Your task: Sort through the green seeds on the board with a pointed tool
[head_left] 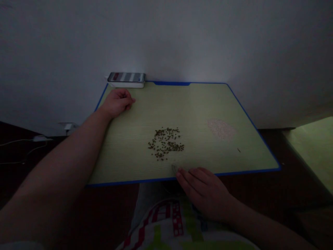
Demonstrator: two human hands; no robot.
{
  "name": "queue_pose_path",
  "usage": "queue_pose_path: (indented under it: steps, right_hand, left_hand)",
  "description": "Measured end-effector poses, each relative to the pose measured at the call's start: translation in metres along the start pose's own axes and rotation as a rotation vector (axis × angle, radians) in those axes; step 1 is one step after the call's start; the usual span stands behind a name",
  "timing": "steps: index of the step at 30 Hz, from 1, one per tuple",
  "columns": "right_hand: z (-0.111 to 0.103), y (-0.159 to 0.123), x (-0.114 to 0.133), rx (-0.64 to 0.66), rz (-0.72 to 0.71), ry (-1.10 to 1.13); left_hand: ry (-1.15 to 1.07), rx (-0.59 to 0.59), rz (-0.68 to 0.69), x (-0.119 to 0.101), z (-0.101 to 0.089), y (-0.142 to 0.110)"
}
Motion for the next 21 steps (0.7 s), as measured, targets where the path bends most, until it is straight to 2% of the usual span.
queue_pose_path:
  steps: [11, 16, 21]
  right_hand:
    - [0.001, -0.016, -0.024, -0.008, 0.080, -0.109]
    - [0.004, -0.005, -0.019, -0.004, 0.018, -0.048]
    - [0.000, -0.005, -0.011, -0.001, 0.018, -0.027]
  left_hand:
    - [-0.042, 0.003, -0.001, -0.001, 0.001, 0.000]
    - [-0.064, 0.014, 0.000, 0.001, 0.001, 0.002]
    - [-0.042, 0.016, -0.003, 0.002, 0.001, 0.003]
Point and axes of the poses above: each hand's wrist, its own y-axis towards the middle knuckle, its own z-axis out of the palm, x = y × z, the point moved 5 cm from there along y, towards the middle knuckle, and after that the axes turned 10 degrees about -z, right-handed, at the moved point
